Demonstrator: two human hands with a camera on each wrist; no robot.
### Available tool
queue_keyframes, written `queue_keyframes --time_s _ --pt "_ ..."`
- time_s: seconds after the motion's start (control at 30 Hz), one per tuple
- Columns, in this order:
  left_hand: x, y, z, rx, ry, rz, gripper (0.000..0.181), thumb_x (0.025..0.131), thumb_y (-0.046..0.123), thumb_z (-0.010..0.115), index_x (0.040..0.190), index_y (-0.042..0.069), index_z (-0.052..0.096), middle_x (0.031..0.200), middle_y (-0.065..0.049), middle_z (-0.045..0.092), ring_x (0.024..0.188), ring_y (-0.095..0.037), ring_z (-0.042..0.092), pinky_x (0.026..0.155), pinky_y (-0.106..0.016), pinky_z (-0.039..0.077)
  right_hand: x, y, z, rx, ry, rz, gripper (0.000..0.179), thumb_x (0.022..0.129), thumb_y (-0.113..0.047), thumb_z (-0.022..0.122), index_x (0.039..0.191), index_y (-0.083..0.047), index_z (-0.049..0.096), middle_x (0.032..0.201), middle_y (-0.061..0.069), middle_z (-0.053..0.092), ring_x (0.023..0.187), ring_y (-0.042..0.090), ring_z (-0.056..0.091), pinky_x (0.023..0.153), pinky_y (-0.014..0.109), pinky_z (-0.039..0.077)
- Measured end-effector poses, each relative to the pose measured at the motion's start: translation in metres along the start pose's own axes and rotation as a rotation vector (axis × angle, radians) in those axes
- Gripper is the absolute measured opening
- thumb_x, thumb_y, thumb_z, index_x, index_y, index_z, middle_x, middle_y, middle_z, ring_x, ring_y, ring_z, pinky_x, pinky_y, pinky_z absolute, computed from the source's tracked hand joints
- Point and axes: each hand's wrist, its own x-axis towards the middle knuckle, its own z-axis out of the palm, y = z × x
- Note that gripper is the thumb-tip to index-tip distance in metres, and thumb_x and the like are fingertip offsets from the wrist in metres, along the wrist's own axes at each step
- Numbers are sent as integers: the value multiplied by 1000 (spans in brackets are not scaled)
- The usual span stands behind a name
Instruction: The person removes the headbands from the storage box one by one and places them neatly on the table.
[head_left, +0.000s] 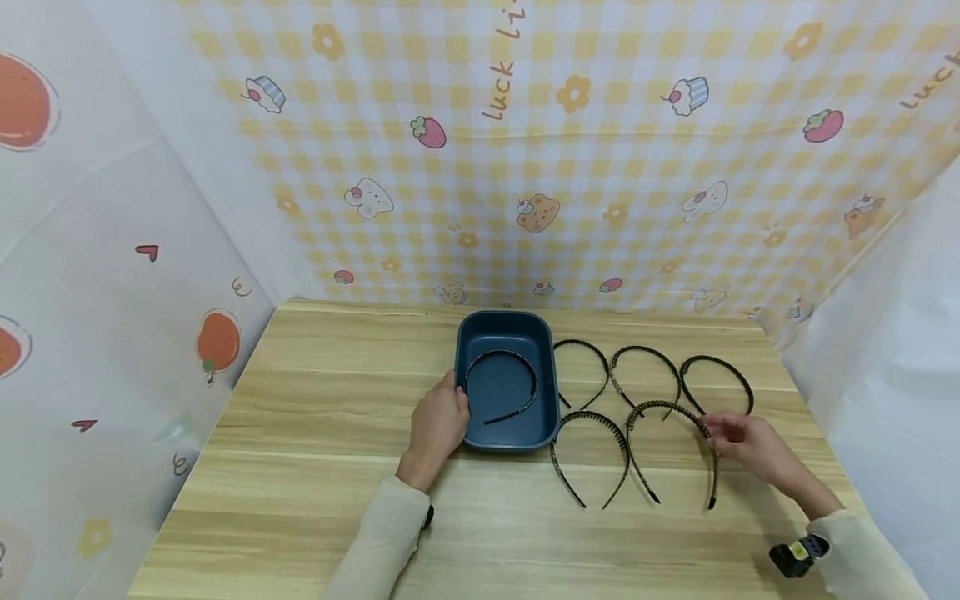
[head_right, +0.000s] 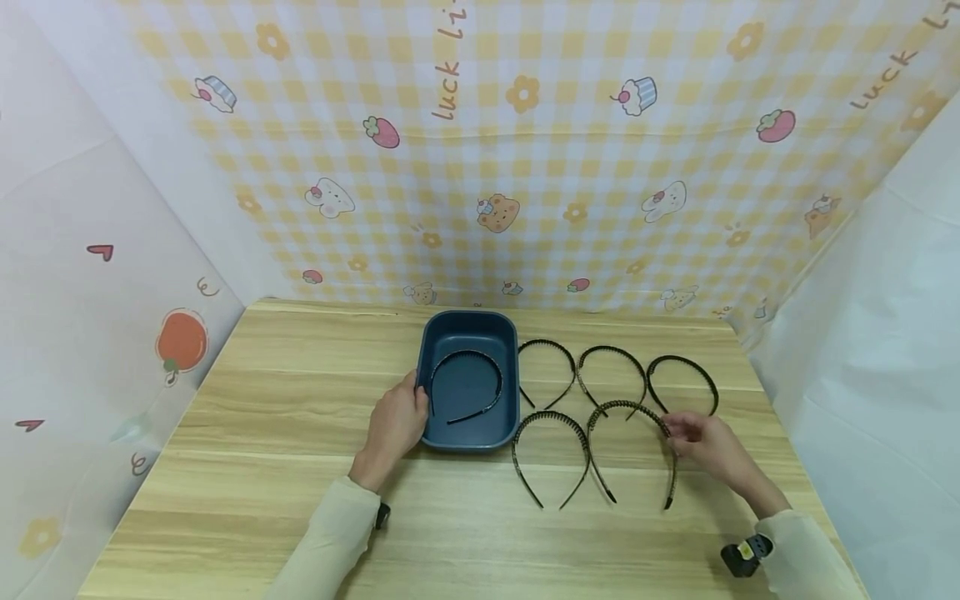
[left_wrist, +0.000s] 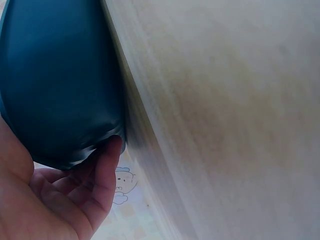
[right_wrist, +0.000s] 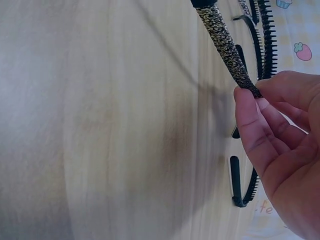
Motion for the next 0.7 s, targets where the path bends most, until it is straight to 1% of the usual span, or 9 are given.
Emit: queue_keyframes --time_s 0.1,0.3,0.4,0.6,0.7 --pt "0 0 -1 0 -1 -2 37 101 16 49 132 -2 58 109 -18 71 83 -33 70 59 -45 55 -1 2 1 5 -1 13 33 88 3 67 119 14 62 102 24 70 84 -8 61 67 21 56" --pt "0 1 -1 -5 -10 -7 41 101 16 49 137 -4 55 120 -20 68 90 -36 71 66 -47 57 -4 7 2 71 -30 34 34 87 7 66 119 18 60 101 25 69 82 -6 61 66 25 57" --pt "0 1 -1 -8 -11 -10 42 101 16 50 137 -4 54 122 -20 67 91 -37 71 67 -48 57 -5 8 2 91 -36 38 34 87 9 64 119 19 59 100 25 68 82 -6 61 65 26 58" --pt "0 0 0 -8 -9 -7 41 101 15 49 137 -4 55 119 -19 69 87 -36 71 64 -47 56 -7 11 2 81 -29 16 33 86 12 62 118 20 58 100 26 67 82 -8 60 64 25 57" --pt "0 0 0 -9 -4 -4 39 101 14 50 135 -3 56 115 -19 69 84 -35 71 61 -46 56 -9 11 1 94 -40 22 33 86 12 61 118 21 57 101 27 67 82 -8 60 63 27 57"
